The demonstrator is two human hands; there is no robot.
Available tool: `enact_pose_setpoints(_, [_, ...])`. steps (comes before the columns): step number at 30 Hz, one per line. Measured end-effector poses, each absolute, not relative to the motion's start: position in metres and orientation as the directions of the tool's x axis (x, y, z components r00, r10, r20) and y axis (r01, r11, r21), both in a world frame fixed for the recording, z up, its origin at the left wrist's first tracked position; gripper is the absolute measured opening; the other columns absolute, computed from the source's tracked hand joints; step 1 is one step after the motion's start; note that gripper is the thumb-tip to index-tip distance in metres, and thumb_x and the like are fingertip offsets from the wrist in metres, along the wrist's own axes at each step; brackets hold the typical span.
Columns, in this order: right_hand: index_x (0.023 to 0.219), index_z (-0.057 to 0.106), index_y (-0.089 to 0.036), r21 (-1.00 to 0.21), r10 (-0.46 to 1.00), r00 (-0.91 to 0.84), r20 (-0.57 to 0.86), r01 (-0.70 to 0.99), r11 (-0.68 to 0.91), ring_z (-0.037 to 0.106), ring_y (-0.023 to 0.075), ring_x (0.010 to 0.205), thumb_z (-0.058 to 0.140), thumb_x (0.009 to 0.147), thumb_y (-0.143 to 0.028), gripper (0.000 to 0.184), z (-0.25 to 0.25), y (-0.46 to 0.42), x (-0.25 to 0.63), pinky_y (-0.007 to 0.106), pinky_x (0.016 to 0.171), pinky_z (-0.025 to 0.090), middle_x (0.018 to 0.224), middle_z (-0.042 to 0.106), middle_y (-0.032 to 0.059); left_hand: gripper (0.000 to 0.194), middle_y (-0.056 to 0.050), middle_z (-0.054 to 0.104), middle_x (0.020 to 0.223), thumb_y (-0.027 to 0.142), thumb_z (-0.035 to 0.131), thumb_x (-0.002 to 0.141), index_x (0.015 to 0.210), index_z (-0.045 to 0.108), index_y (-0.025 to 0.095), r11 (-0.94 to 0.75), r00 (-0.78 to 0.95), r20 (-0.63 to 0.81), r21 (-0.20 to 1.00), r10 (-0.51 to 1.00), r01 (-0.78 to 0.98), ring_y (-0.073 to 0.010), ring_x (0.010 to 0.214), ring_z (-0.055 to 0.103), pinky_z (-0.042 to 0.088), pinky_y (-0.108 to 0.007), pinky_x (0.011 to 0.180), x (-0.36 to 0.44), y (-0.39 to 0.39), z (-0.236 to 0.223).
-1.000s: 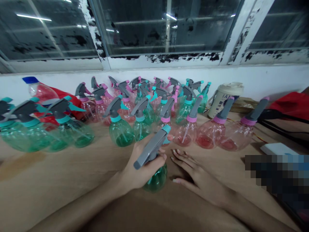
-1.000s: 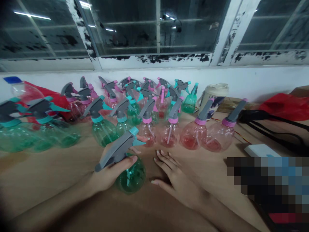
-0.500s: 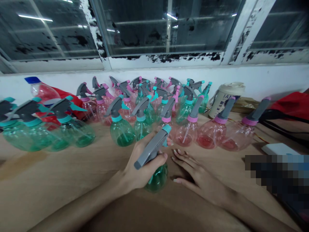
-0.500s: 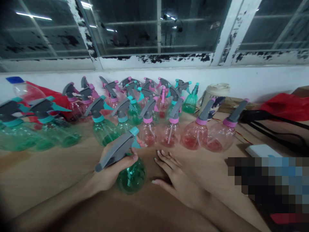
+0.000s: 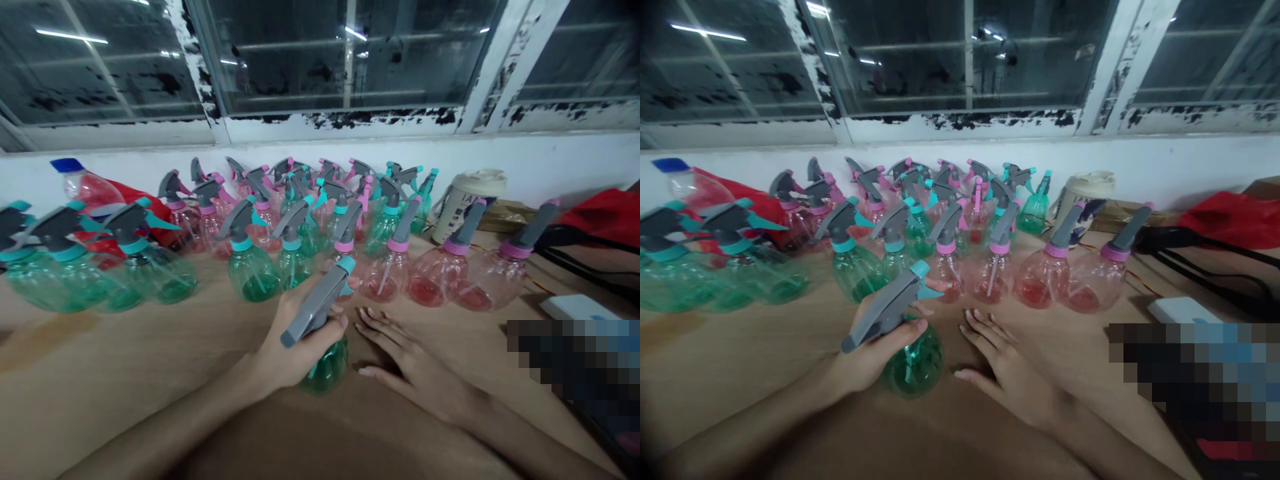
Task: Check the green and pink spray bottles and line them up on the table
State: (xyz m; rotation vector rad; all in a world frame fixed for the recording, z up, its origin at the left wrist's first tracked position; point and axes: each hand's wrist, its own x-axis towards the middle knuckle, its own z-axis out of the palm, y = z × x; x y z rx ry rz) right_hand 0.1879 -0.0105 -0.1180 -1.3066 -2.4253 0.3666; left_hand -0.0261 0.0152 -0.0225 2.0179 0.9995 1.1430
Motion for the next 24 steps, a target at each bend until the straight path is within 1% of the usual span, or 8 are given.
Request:
enact_pose_setpoints(4, [0.142,0.035,-0.022,-0.376,0.843,-0.508,0.178,0.757,0.535,0.030,0.0231,0.137,0.044,0.090,-0.054,0.062,-0.1182,-0.0105,0.1880,0.047,0.112,0.028,0.149,0.034,0.0048,0.013,0.001,0.058,0.078,0.019,0.055,0.074,0.086,0.055,0.024,-0.540,0.346,0.443,0.797,0.827,0.270,-0.0164,0.070,0.061,0.050,-0.028,0.063,-0.0246,0.0140,-0.0228])
enact_pose_setpoints(8, [0.142,0.035,-0.022,-0.375,0.843,-0.505,0.183,0.757,0.535,0.030,0.0234,0.137,0.044,0.090,-0.054,0.062,-0.1193,-0.0104,0.1879,0.047,0.112,0.029,0.149,0.034,0.0048,0.005,0.001,0.059,0.076,0.020,0.055,0.073,0.078,0.055,0.023,-0.529,0.335,0.433,0.799,0.837,0.286,-0.0166,0.069,0.061,0.050,-0.029,0.064,-0.0233,0.0150,-0.0222])
enact_pose_setpoints(11, [0.142,0.035,-0.021,-0.363,0.842,-0.505,0.189,0.761,0.538,0.029,0.0234,0.137,0.044,0.090,-0.054,0.063,-0.1197,-0.0102,0.1877,0.047,0.112,0.029,0.149,0.034,0.0048,0.003,0.001,0.059,0.074,0.022,0.055,0.073,0.076,0.055,0.023,-0.520,0.328,0.424,0.798,0.844,0.304,-0.0167,0.067,0.061,0.050,-0.029,0.062,-0.0231,0.0159,-0.0217])
enact_pose_setpoints(14, [0.141,0.037,-0.020,-0.351,0.840,-0.510,0.184,0.765,0.541,0.029,0.0232,0.137,0.042,0.090,-0.055,0.062,-0.1195,-0.0099,0.1879,0.046,0.112,0.029,0.149,0.034,0.0055,0.005,0.001,0.059,0.073,0.022,0.056,0.073,0.078,0.056,0.022,-0.517,0.326,0.420,0.795,0.847,0.317,-0.0166,0.065,0.060,0.049,-0.029,0.061,-0.0235,0.0163,-0.0215])
enact_pose_setpoints(18, [0.141,0.037,-0.019,-0.349,0.839,-0.515,0.176,0.765,0.542,0.029,0.0235,0.137,0.042,0.090,-0.055,0.062,-0.1190,-0.0099,0.1877,0.047,0.112,0.028,0.149,0.033,0.0063,0.013,0.001,0.060,0.074,0.022,0.055,0.075,0.088,0.060,0.023,-0.500,0.342,0.397,0.811,0.852,0.305,-0.0155,0.062,0.058,0.047,-0.028,0.058,-0.0244,0.0160,-0.0227])
enact_pose_setpoints(22, [0.142,0.035,-0.021,-0.367,0.841,-0.507,0.189,0.758,0.539,0.030,0.0239,0.137,0.044,0.090,-0.054,0.062,-0.1197,-0.0102,0.1873,0.048,0.112,0.029,0.149,0.034,0.0062,0.010,0.002,0.060,0.073,0.024,0.058,0.078,0.088,0.060,0.023,-0.499,0.321,0.403,0.804,0.857,0.324,-0.0145,0.062,0.057,0.046,-0.028,0.060,-0.0250,0.0151,-0.0253])
enact_pose_setpoints(24, [0.143,0.034,-0.022,-0.369,0.836,-0.512,0.196,0.752,0.547,0.030,0.0239,0.137,0.044,0.090,-0.053,0.062,-0.1201,-0.0103,0.1876,0.048,0.111,0.029,0.149,0.034,0.0061,0.014,0.003,0.060,0.073,0.026,0.059,0.079,0.092,0.061,0.023,-0.491,0.318,0.396,0.809,0.861,0.323,-0.0146,0.062,0.057,0.046,-0.028,0.062,-0.0251,0.0147,-0.0261])
